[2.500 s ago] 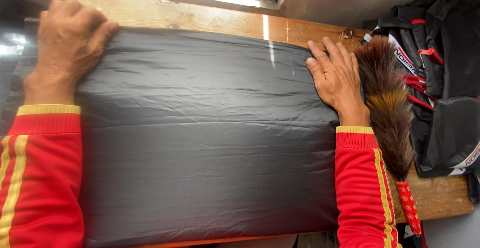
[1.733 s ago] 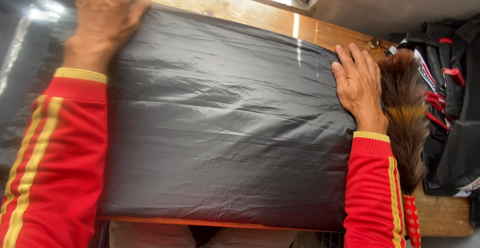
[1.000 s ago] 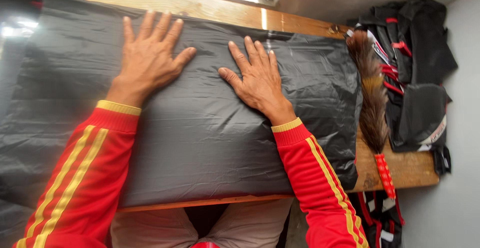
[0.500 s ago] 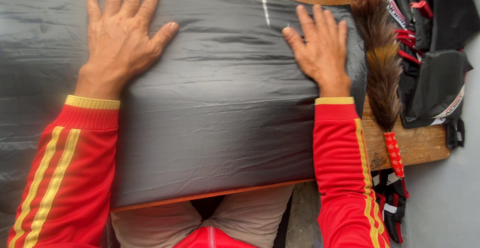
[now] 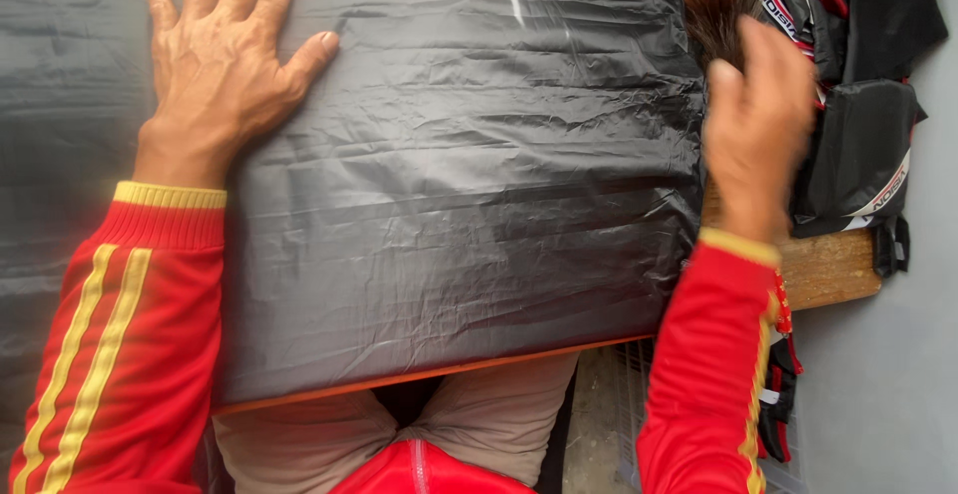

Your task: The person folds a black plastic bag by hand and with a feather duster, then places it inside a small black and red branded pouch.

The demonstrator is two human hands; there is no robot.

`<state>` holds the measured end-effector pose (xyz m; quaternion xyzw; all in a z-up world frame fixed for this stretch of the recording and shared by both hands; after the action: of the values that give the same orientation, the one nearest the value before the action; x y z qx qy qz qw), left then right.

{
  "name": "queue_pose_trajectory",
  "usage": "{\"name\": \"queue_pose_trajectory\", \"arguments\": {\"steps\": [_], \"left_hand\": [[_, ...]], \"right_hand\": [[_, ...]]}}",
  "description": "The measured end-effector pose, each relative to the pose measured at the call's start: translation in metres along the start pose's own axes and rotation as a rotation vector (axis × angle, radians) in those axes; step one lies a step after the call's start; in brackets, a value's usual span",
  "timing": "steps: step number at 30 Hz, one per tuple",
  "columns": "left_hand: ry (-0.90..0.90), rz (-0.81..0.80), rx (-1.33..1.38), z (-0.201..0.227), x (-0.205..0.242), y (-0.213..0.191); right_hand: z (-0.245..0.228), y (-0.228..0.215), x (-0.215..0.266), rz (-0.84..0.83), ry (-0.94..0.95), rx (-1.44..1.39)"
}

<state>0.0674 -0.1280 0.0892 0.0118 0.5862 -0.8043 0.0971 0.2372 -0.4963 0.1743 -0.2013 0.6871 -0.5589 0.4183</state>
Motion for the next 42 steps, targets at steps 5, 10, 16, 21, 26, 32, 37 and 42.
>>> {"name": "queue_pose_trajectory", "arguments": {"steps": [5,10,16,21,26,32,37,42], "left_hand": [[-0.041,0.012,-0.026,0.000,0.003,-0.005],[-0.128,0.011,-0.128,-0.006,0.006,0.001],[-0.180,-0.087,-0.020,-0.008,0.005,-0.002],[-0.193,-0.085,-0.006,-0.011,0.004,0.005],[0.021,-0.095,0.174,0.000,0.040,0.006],[-0.308,0.012,0.381,-0.057,0.004,0.029],[-0.158,-0.107,0.083,-0.048,-0.001,0.057],[-0.150,-0.030,-0.098,-0.016,0.002,0.011]], "right_hand": [[0.028,-0.026,0.124,-0.379,0.522,0.257],[0.033,-0.011,0.186,-0.499,0.689,0.231],[-0.075,-0.058,0.140,-0.073,0.332,0.102],[-0.197,-0.031,0.118,-0.234,0.571,-0.583],[-0.327,0.008,0.074,-0.390,0.115,-0.382],[-0.337,0.036,0.069,-0.571,0.101,-0.029],[-0.283,0.037,0.084,-0.643,0.195,0.159],[-0.177,0.024,0.111,-0.836,0.604,0.357]]}}
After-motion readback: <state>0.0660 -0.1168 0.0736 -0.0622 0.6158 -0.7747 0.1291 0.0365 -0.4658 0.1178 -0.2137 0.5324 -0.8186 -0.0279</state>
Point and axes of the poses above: each hand's wrist, its own x-axis away from the middle knuckle, its own y-axis out of the palm, z = x × y, the point moved 7 cm from there along -x, towards the middle knuckle, and after that the axes turned 12 degrees about -z, right-handed, at the moved point
